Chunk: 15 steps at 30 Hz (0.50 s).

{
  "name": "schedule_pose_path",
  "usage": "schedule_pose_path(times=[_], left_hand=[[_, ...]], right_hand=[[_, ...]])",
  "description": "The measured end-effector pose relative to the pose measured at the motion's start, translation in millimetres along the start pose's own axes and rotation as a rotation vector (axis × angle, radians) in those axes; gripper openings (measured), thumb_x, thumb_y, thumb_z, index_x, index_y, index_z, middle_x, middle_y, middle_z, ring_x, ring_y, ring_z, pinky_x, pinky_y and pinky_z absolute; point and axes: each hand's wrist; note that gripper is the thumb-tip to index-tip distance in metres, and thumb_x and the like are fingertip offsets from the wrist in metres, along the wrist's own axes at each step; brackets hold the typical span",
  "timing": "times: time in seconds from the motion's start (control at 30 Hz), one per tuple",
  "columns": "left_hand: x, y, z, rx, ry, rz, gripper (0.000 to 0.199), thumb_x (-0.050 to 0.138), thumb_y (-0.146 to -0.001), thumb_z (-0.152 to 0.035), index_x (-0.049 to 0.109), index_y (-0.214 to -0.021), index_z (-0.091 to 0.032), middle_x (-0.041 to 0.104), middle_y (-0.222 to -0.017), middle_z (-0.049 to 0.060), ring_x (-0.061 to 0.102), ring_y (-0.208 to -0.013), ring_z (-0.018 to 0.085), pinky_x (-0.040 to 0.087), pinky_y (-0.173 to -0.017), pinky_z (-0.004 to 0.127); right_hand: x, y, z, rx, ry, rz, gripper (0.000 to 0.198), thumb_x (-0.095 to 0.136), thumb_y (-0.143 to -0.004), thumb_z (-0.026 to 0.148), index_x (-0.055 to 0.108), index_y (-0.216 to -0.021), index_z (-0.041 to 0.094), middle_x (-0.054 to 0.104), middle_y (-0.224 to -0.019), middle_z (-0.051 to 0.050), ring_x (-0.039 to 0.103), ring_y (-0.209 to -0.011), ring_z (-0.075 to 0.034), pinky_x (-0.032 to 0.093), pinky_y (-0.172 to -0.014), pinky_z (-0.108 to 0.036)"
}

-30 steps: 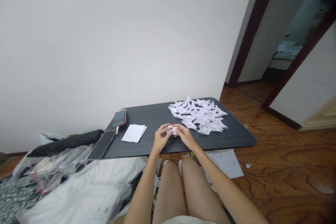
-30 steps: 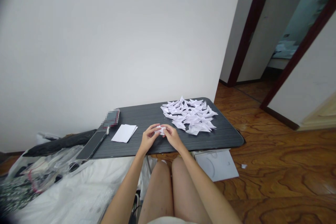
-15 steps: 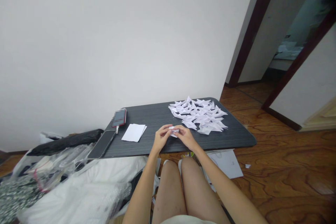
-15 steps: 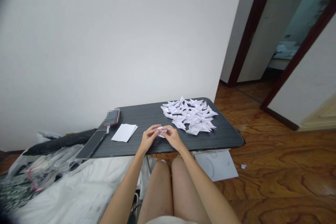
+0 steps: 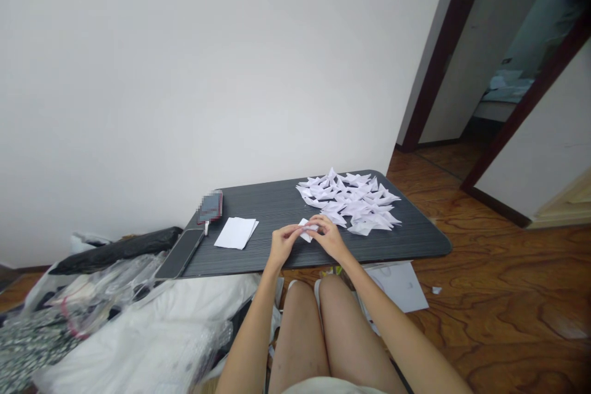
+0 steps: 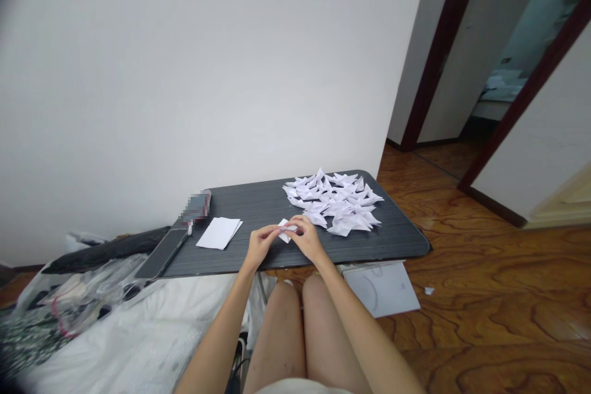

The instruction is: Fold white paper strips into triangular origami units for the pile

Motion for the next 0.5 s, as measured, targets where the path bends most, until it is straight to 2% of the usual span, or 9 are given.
schedule_pose_path(times=[0.13,0.23,0.37,0.5], left_hand=[[1.4,0.0,-0.3,-0.080,0.010,-0.006,0.023,0.056,-0.071,-0.032,0.068,-0.079,-0.014,0.068,-0.076,0.005,0.061,-0.066,0.018,0.048,-0.066,0.028],[2.8,0.1,0.3,-0.110,0.047,0.012,0.024,0.057,-0.069,-0.032,0.068,-0.078,-0.013,0.068,-0.071,0.005,0.059,-0.055,0.015,0.048,-0.057,0.026],[3.4,0.2,0.5,-0.122,0.089,0.021,0.024,0.058,-0.069,-0.033,0.068,-0.077,-0.013,0.068,-0.070,0.005,0.059,-0.055,0.014,0.049,-0.057,0.025],[5.0,-0.5,3.6,-0.161,0.134,0.026,0.027,0.060,-0.066,-0.032,0.066,-0.081,-0.011,0.068,-0.073,0.007,0.060,-0.056,0.015,0.049,-0.058,0.027]], right_hand=[[-8.1,-2.2,-1.5,0.011,-0.068,0.121,0.016,0.064,-0.064,0.027,0.065,-0.079,0.021,0.054,-0.091,-0.005,0.053,-0.087,-0.018,0.046,-0.068,-0.028],[-10.7,-2.3,-2.0,0.042,-0.100,0.123,0.014,0.064,-0.063,0.028,0.066,-0.074,0.020,0.054,-0.095,-0.006,0.054,-0.082,-0.017,0.046,-0.067,-0.029],[-9.7,-2.4,-2.8,0.079,-0.130,0.120,0.014,0.065,-0.062,0.028,0.066,-0.074,0.020,0.048,-0.108,-0.006,0.054,-0.081,-0.016,0.046,-0.069,-0.030],[-9.2,-4.8,-4.0,0.064,-0.123,0.114,0.010,0.064,-0.064,0.027,0.066,-0.070,0.020,0.054,-0.095,-0.006,0.052,-0.085,-0.017,0.044,-0.073,-0.030]])
Point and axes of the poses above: each hand's wrist, its own y-axis away from the middle knuckle, its own x-axis out of the palm, z = x × y
